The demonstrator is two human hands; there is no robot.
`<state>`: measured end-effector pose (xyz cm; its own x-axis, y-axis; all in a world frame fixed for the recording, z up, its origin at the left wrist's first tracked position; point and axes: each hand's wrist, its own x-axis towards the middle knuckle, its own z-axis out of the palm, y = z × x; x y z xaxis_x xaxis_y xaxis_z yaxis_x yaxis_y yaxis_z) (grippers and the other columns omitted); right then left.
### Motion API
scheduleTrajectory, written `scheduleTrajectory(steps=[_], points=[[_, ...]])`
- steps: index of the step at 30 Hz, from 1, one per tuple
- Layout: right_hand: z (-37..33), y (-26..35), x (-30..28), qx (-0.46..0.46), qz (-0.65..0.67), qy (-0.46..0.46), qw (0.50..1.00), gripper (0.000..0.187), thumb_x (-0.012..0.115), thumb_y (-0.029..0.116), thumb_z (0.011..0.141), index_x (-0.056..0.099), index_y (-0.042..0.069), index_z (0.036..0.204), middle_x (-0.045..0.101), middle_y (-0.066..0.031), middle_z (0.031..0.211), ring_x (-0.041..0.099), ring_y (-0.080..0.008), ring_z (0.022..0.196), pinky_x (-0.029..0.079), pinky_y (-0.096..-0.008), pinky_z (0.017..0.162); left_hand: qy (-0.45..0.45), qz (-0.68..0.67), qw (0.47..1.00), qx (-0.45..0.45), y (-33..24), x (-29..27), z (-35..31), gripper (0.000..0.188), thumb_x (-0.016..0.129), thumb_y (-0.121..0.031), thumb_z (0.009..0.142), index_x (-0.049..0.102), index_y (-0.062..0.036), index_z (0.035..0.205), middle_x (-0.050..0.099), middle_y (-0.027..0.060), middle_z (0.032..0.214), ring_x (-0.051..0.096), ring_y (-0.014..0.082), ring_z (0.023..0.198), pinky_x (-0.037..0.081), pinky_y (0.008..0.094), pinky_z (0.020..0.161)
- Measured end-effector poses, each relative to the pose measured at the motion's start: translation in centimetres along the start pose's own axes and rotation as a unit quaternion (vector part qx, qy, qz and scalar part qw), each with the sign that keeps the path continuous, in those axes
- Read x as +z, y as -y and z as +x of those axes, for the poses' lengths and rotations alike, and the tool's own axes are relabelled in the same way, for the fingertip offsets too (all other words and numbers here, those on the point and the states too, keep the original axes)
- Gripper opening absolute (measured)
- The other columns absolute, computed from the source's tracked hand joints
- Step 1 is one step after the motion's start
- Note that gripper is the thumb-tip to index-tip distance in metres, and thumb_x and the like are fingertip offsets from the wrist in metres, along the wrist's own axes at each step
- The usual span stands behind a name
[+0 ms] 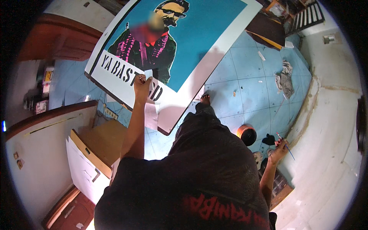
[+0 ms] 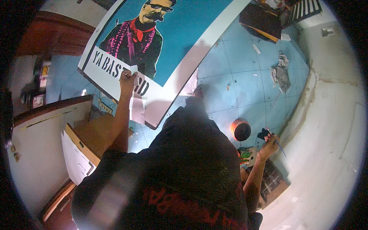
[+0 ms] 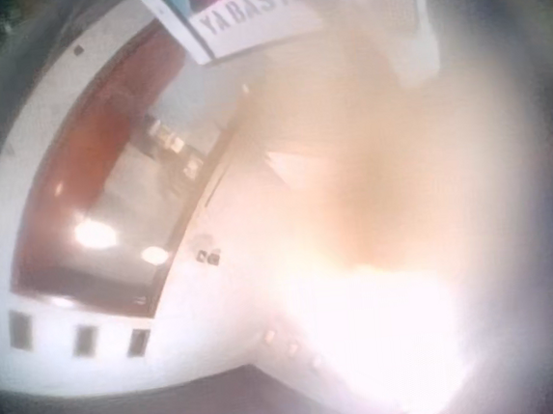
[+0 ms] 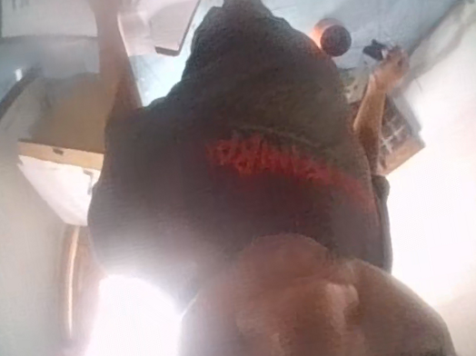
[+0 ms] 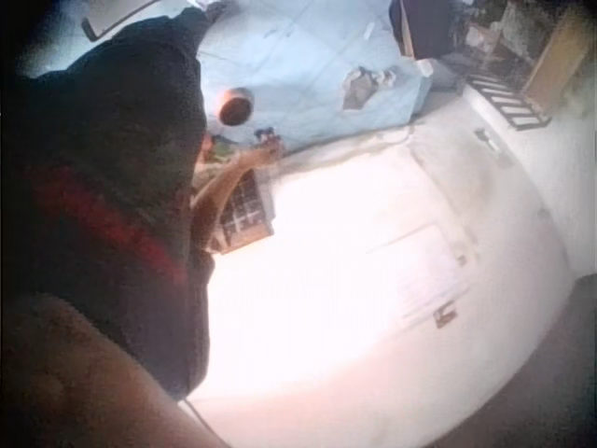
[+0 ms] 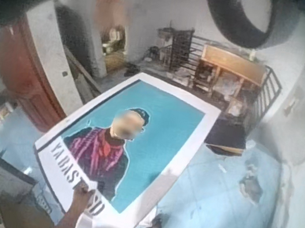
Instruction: The person assembles a large printed poster by applying adhesive tape to its edges and attaching white paper strips. They use a pencil to mark or trace along the paper edges, then smooth the paper onto the poster surface. The person handles the poster, tape, paper, and pencil throughout the process.
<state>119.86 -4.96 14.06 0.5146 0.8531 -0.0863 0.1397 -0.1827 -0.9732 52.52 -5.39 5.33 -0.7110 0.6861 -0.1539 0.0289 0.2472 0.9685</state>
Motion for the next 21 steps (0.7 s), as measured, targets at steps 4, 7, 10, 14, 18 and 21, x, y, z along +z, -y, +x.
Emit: scheduleTrajectory(steps=[4, 7, 10, 14, 18, 21], points=[[5.6, 0.7, 2.6, 0.017, -0.014, 0.023, 0.999, 0.028, 0.054, 0.027, 0.102, 0.056, -0.001, 0.099, 0.060, -0.0077, 0.085, 0.053, -0.0145, 0.072, 0.049, -0.0295, 0.071, -0.012, 0.006, 1.000, -0.027, -0.8, 0.8, -0.5, 0.027, 0.074, 0.000, 0.083, 0.049, -0.0082, 0.091, 0.043, -0.0041, 0.075, 0.039, 0.0044, 0.064, 0.034, 0.0216, 0.055], [10.0, 0.3, 4.0, 0.027, -0.066, 0.053, 0.996, 0.030, 0.055, 0.029, 0.101, 0.057, -0.001, 0.096, 0.061, -0.0088, 0.087, 0.055, -0.0152, 0.072, 0.050, -0.0300, 0.071, -0.029, 0.033, 0.999, -0.023, -1.2, 1.2, -2.0, 0.026, 0.074, 0.000, 0.083, 0.050, -0.0078, 0.092, 0.043, -0.0043, 0.076, 0.038, 0.0045, 0.065, 0.034, 0.0216, 0.056], [14.9, 0.2, 6.7, 0.047, -0.079, 0.076, 0.993, 0.032, 0.056, 0.031, 0.100, 0.057, 0.000, 0.094, 0.062, -0.0088, 0.088, 0.057, -0.0154, 0.072, 0.051, -0.0309, 0.070, -0.092, 0.048, 0.994, -0.024, -1.4, 1.3, -4.9, 0.026, 0.072, 0.001, 0.084, 0.050, -0.0079, 0.091, 0.042, -0.0044, 0.077, 0.037, 0.0046, 0.065, 0.033, 0.0217, 0.056], [22.9, -0.7, 10.0, 0.018, -0.050, 0.145, 0.988, 0.028, 0.056, 0.027, 0.100, 0.058, 0.000, 0.095, 0.061, -0.0075, 0.086, 0.056, -0.0146, 0.071, 0.051, -0.0299, 0.067, -0.172, -0.013, 0.984, -0.044, -3.1, 2.7, -10.6, 0.024, 0.070, 0.003, 0.085, 0.049, -0.0070, 0.092, 0.043, -0.0043, 0.077, 0.040, 0.0044, 0.065, 0.036, 0.0222, 0.056], [29.1, 0.9, 14.1, 0.016, -0.046, 0.233, 0.971, 0.023, 0.057, 0.026, 0.100, 0.059, 0.004, 0.094, 0.058, -0.0014, 0.080, 0.051, -0.0104, 0.068, 0.044, -0.0262, 0.062, -0.273, 0.037, 0.960, -0.059, 0.9, 3.2, -18.7, 0.025, 0.072, 0.001, 0.082, 0.050, -0.0071, 0.091, 0.048, -0.0029, 0.074, 0.044, 0.0052, 0.065, 0.037, 0.0230, 0.055], [34.7, 0.8, 16.1, -0.025, -0.057, 0.275, 0.960, 0.024, 0.056, 0.026, 0.101, 0.061, 0.003, 0.097, 0.060, -0.0014, 0.083, 0.054, -0.0116, 0.071, 0.045, -0.0270, 0.065, -0.297, 0.036, 0.943, -0.145, 0.5, 7.5, -23.9, 0.023, 0.072, -0.002, 0.084, 0.051, -0.0061, 0.093, 0.055, 0.0003, 0.073, 0.050, 0.0074, 0.063, 0.039, 0.0257, 0.053]])
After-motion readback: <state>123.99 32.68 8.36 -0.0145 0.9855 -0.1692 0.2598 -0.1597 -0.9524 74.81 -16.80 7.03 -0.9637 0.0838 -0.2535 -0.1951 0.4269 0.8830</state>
